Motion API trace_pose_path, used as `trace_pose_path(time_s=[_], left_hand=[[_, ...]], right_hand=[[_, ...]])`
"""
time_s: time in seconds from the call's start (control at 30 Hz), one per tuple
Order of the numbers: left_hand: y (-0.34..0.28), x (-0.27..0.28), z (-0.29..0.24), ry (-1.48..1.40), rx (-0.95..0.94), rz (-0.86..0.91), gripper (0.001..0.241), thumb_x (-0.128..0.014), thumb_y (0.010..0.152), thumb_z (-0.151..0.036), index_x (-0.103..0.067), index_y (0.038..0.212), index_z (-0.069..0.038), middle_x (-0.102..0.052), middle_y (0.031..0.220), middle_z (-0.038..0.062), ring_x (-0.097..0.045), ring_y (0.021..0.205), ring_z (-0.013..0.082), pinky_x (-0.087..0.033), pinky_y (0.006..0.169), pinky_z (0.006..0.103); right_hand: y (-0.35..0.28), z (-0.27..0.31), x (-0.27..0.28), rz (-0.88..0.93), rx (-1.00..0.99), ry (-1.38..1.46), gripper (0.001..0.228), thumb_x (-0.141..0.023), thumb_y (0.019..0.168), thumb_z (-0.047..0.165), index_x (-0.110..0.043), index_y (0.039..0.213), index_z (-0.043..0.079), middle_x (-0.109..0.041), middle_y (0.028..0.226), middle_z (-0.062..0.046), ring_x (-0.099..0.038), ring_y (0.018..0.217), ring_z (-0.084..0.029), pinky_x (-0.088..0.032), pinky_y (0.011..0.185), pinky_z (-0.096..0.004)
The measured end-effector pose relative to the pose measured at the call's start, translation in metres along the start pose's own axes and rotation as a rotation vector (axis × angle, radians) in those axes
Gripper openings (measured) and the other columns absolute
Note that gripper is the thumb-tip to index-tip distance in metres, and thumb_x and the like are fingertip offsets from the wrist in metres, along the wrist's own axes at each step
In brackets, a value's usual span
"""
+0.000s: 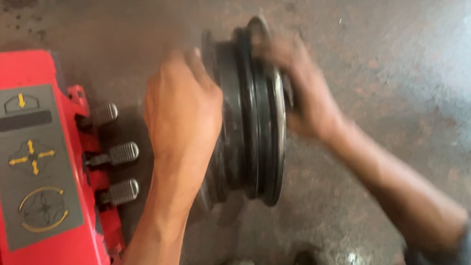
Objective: The person scrubs a black wheel rim with a brush and then wipes it with a cloth. The person continues to scrub and wipe the rim repeatedly, focusing on different areas of the rim's surface.
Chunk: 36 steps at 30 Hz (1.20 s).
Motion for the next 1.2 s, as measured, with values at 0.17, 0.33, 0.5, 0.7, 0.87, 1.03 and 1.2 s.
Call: trace_pose_path(time_s=[0.17, 0.33, 0.5, 0.7, 0.87, 1.03, 1.2], left_hand=[[0.010, -0.012, 0.007, 0.023, 0.007, 0.053, 0.036, -0.046, 0.108, -0.028, -0.069, 0.103, -0.001, -0.072, 0.089, 0.026, -0.070, 0.087, 0.0473, -0.053, 0.080, 0.0570], [0.027, -0.012, 0.003, 0.044, -0.013, -0.006, 0.037, -0.050, 0.104, -0.030, -0.069, 0.098, 0.002, -0.071, 0.089, 0.028, -0.067, 0.088, 0.0509, -0.050, 0.077, 0.0597], [0.022, -0.016, 0.012, -0.013, -0.100, -0.014, 0.035, -0.048, 0.107, -0.025, -0.069, 0.100, 0.003, -0.072, 0.091, 0.028, -0.070, 0.088, 0.0484, -0.053, 0.079, 0.0573], [0.027, -0.022, 0.014, 0.011, -0.067, -0.049, 0.032, -0.051, 0.102, -0.024, -0.067, 0.103, 0.003, -0.072, 0.088, 0.028, -0.070, 0.083, 0.0480, -0.052, 0.074, 0.0579], [0.032, -0.023, 0.023, 0.017, -0.177, -0.059, 0.032, -0.054, 0.106, -0.024, -0.067, 0.108, 0.005, -0.071, 0.096, 0.030, -0.069, 0.091, 0.0501, -0.053, 0.079, 0.0572], [-0.057, 0.001, 0.025, -0.213, -0.326, -0.188, 0.041, -0.052, 0.111, -0.013, -0.043, 0.147, 0.003, -0.073, 0.111, 0.026, -0.074, 0.088, 0.0419, -0.058, 0.076, 0.0474], [-0.082, 0.001, 0.021, -0.172, 0.117, 0.036, 0.056, -0.048, 0.109, -0.018, -0.032, 0.162, -0.011, -0.070, 0.061, 0.023, -0.076, 0.053, 0.0309, -0.055, 0.050, 0.0447]], right_hand=[[0.005, -0.009, -0.006, -0.009, 0.116, -0.052, 0.041, -0.078, 0.097, 0.009, -0.051, 0.129, 0.012, -0.060, 0.140, -0.009, -0.060, 0.137, -0.025, -0.055, 0.111, -0.043], [-0.013, 0.018, -0.014, -0.039, 0.136, -0.077, 0.049, -0.076, 0.094, 0.009, -0.051, 0.136, 0.006, -0.054, 0.148, -0.018, -0.056, 0.140, -0.032, -0.053, 0.120, -0.052], [0.006, -0.023, -0.004, -0.023, 0.013, -0.018, 0.051, -0.079, 0.098, 0.012, -0.047, 0.137, 0.010, -0.053, 0.149, -0.012, -0.056, 0.141, -0.029, -0.056, 0.116, -0.045], [-0.017, -0.007, -0.012, 0.014, 0.165, -0.149, 0.048, -0.079, 0.096, 0.011, -0.053, 0.135, 0.017, -0.063, 0.143, -0.004, -0.067, 0.131, -0.028, -0.059, 0.109, -0.043], [0.030, -0.049, -0.006, 0.037, 0.039, -0.079, 0.049, -0.070, 0.110, 0.007, -0.041, 0.150, 0.013, -0.055, 0.150, -0.009, -0.061, 0.139, -0.031, -0.058, 0.118, -0.043], [0.034, -0.038, -0.003, 0.032, 0.083, -0.096, 0.057, -0.077, 0.106, 0.013, -0.039, 0.149, 0.013, -0.055, 0.147, -0.014, -0.058, 0.138, -0.037, -0.053, 0.120, -0.047], [0.038, -0.033, 0.000, 0.074, -0.066, 0.065, 0.057, -0.077, 0.106, 0.016, -0.041, 0.150, 0.008, -0.056, 0.144, -0.015, -0.060, 0.136, -0.039, -0.057, 0.111, -0.045]])
Point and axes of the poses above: each hand's wrist, its own y-axis towards the middle knuckle, its own x-axis out of the back of the hand, z = x × y, the point moved 4 cm from there along y, towards the middle knuckle
